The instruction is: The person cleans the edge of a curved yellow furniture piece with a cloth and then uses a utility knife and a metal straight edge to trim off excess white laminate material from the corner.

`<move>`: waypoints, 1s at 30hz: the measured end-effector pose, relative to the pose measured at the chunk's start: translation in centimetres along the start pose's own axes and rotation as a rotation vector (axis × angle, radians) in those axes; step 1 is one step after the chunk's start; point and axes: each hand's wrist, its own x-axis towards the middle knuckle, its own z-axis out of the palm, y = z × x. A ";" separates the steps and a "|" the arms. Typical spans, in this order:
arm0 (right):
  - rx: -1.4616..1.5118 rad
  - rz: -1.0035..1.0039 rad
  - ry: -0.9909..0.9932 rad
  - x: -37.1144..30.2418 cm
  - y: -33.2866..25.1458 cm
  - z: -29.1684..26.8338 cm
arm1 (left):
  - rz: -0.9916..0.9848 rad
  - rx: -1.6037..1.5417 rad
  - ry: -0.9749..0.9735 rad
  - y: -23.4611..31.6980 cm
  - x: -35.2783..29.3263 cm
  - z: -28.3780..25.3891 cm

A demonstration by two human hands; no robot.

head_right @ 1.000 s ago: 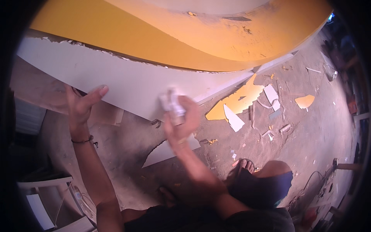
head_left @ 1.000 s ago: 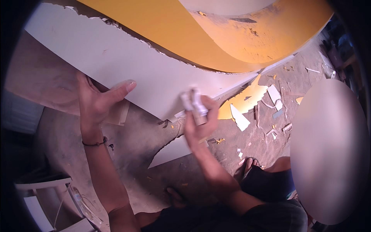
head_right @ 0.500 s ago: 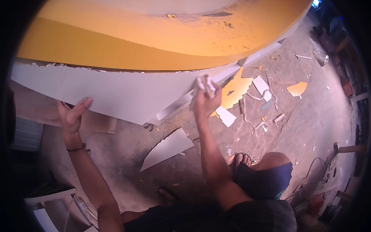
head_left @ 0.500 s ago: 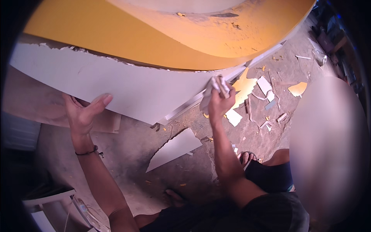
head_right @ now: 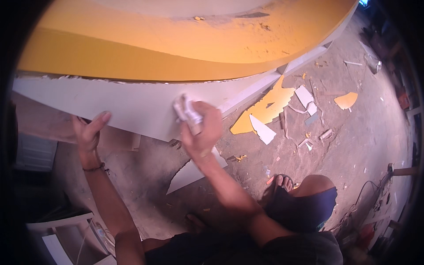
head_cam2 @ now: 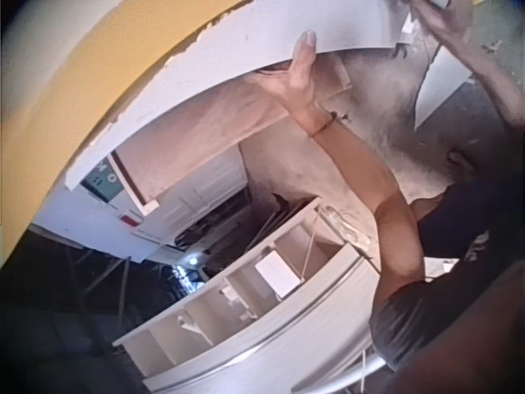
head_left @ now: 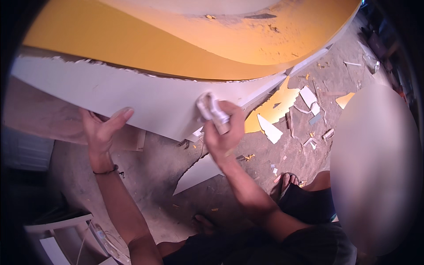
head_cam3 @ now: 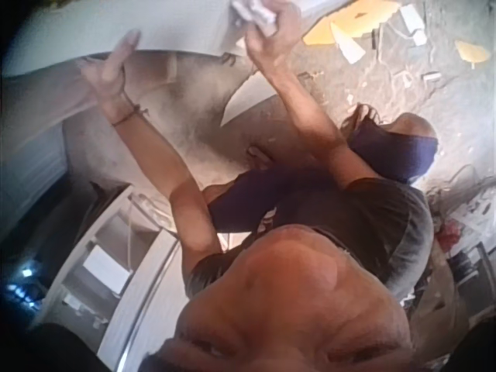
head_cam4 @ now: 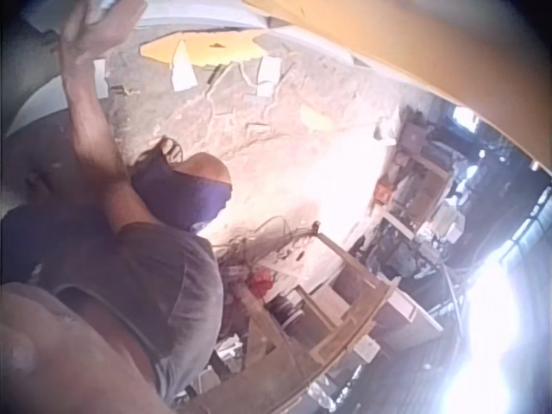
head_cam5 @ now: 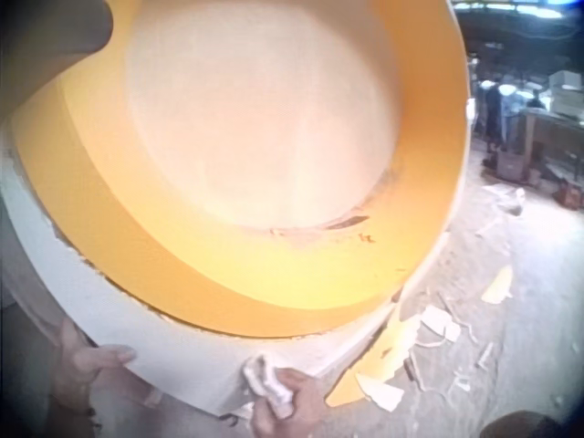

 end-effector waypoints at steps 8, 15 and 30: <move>0.397 0.539 0.129 1.5 -2.4 1.2 | 0.099 -0.063 -0.075 1.3 0.7 1.4; 0.385 0.338 -0.017 4.7 -11.7 1.2 | 0.280 -0.261 -0.062 2.5 0.7 3.0; -0.025 -0.460 -0.190 8.4 -14.6 0.2 | 0.394 -0.393 -0.085 0.7 2.6 1.0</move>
